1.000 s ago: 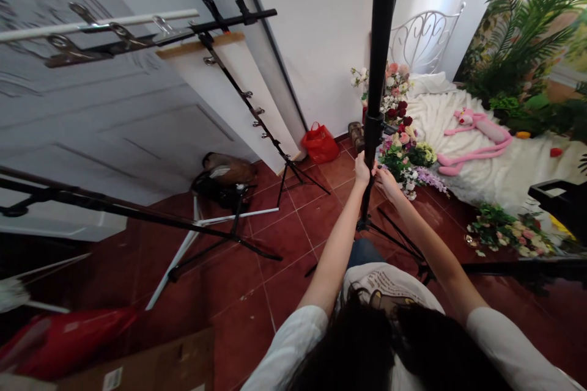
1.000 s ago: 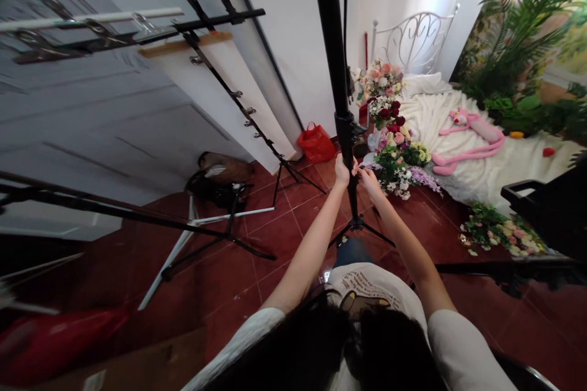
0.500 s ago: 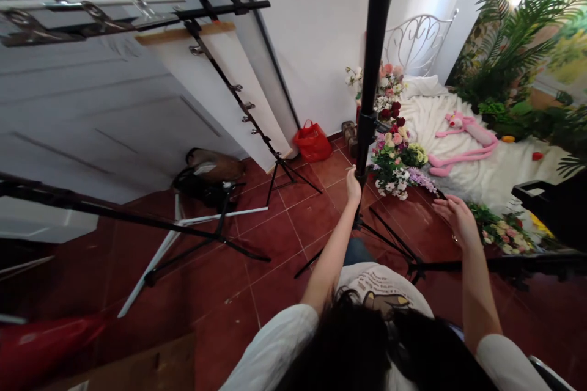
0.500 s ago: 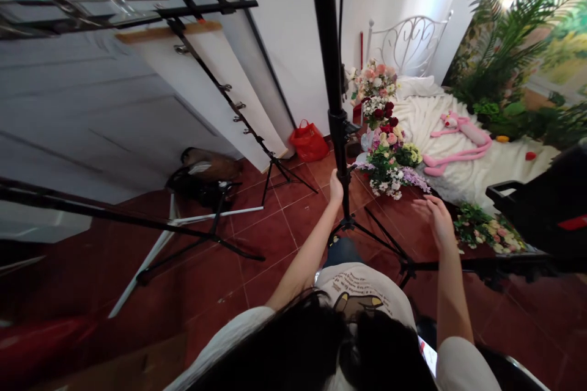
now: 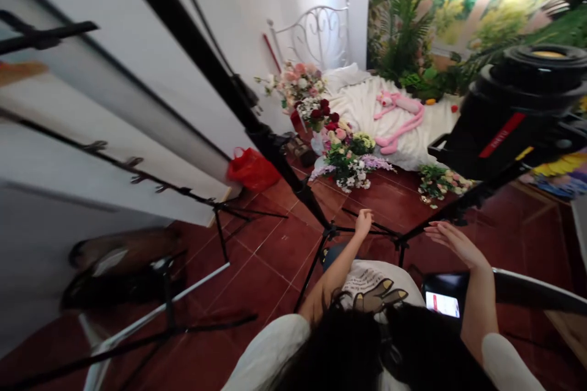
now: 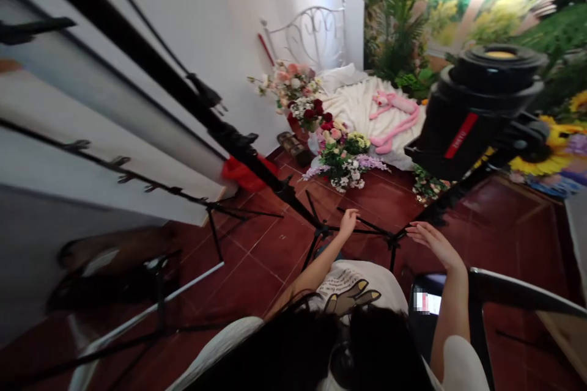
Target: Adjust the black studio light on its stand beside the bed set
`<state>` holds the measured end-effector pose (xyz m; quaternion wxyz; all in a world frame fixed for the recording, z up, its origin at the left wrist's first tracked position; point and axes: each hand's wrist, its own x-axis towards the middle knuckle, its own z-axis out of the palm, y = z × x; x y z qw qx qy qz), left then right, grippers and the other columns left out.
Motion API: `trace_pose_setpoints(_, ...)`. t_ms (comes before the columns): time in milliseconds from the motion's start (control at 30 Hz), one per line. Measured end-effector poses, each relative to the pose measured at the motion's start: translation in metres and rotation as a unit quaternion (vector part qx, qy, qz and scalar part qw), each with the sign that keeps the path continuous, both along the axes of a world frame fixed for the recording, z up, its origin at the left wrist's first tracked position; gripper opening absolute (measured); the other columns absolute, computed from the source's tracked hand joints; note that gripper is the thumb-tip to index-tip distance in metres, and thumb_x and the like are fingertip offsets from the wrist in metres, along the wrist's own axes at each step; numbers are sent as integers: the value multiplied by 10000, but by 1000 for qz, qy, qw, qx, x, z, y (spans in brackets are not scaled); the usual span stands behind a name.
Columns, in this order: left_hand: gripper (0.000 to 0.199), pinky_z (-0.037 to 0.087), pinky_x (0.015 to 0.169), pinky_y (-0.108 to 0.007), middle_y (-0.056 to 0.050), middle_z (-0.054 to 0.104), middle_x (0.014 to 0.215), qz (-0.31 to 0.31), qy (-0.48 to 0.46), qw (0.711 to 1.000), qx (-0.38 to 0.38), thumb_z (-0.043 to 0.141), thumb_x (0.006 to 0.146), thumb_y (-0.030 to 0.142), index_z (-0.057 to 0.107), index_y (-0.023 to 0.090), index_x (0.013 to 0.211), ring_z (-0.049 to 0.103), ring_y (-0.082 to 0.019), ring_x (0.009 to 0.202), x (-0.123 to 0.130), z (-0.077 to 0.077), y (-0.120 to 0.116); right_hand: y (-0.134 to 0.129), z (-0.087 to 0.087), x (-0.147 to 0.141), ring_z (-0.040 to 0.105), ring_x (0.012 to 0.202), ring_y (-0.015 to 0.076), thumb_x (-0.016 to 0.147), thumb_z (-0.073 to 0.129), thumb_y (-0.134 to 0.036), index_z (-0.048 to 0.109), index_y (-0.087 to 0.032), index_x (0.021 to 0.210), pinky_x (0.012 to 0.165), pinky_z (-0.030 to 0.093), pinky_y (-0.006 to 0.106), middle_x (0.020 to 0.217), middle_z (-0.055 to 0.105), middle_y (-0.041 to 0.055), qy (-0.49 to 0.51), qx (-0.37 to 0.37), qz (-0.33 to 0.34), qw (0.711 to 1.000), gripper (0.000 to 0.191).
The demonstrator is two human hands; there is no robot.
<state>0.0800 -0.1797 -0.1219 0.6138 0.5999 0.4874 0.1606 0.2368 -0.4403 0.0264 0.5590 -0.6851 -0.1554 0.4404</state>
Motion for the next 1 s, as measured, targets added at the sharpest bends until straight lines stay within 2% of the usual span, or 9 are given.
trace_pose_setpoints(67, 205, 567, 787, -315, -38, 716, 814, -114, -39, 991, -52, 435, 959, 179, 637, 158, 987, 644, -124, 625, 40, 16, -17, -21, -4, -1, 757, 1103, 260, 731, 821, -695, 735, -260, 1092, 1120, 537, 458, 1133, 795, 102, 3, 20, -81, 996, 571)
trace_pose_setpoints(167, 210, 556, 853, -303, -38, 722, 804, -223, -145, 964, -25, 480, 967, 246, 665, 166, 908, 668, -138, 742, 99, 55, -47, -48, -8, -6, 764, 1078, 230, 722, 848, -659, 724, -290, 1082, 1090, 558, 418, 1112, 802, 65, -5, 70, -193, 979, 530)
trace_pose_setpoints(300, 326, 538, 934, -314, -67, 754, 942, -267, -308, 913, -9, 517, 983, 426, 696, 170, 891, 693, -179, 926, 163, 122, -93, -70, -11, -20, 769, 1064, 231, 744, 842, -631, 727, -284, 1083, 1053, 581, 411, 1095, 804, 67, -8, 98, -242, 965, 498)
trace_pose_setpoints(400, 552, 549, 769, -306, -55, 709, 751, -299, -348, 884, -92, 423, 986, 622, 682, 167, 812, 682, -183, 762, 190, 165, -118, -76, -15, -30, 772, 1050, 237, 760, 833, -619, 732, -273, 1068, 1033, 591, 416, 1085, 806, 75, -8, 96, -255, 962, 475)
trace_pose_setpoints(467, 630, 517, 647, -295, -47, 657, 643, -309, -348, 874, -140, 378, 972, 695, 657, 171, 760, 636, -170, 634, 196, 183, -125, -78, -18, -34, 773, 1043, 238, 771, 831, -605, 732, -267, 1063, 1019, 595, 414, 1084, 806, 79, 1, 95, -256, 962, 458)
trace_pose_setpoints(567, 626, 430, 517, -280, -27, 603, 577, -313, -349, 866, -175, 391, 951, 730, 608, 188, 728, 529, -134, 500, 197, 195, -126, -76, -20, -37, 774, 1032, 227, 794, 831, -563, 733, -257, 1066, 993, 599, 384, 1080, 807, 83, 28, 99, -246, 964, 421)
trace_pose_setpoints(733, 599, 351, 443, -269, 16, 523, 507, -328, -356, 847, -217, 432, 921, 756, 592, 195, 786, 427, -107, 408, 192, 195, -122, -58, -16, -35, 777, 916, 188, 910, 738, -511, 733, -233, 1005, 864, 615, 303, 1016, 810, 88, 61, 111, -258, 958, 294)
trace_pose_setpoints(867, 614, 358, 448, -259, 20, 523, 498, -325, -357, 853, -199, 416, 919, 763, 601, 187, 816, 440, -107, 410, 190, 196, -122, -32, -12, -31, 758, 801, 168, 1004, 567, -573, 734, -200, 976, 685, 593, 245, 950, 805, 108, 117, 135, -226, 958, 410)
trace_pose_setpoints(1000, 617, 363, 454, -271, -2, 544, 495, -315, -362, 859, -180, 403, 929, 750, 605, 184, 792, 447, -120, 419, 189, 197, -123, -5, -7, -26, 733, 738, 144, 1008, 545, -596, 722, -199, 952, 654, 572, 224, 869, 791, 75, 175, 196, -208, 942, 438)
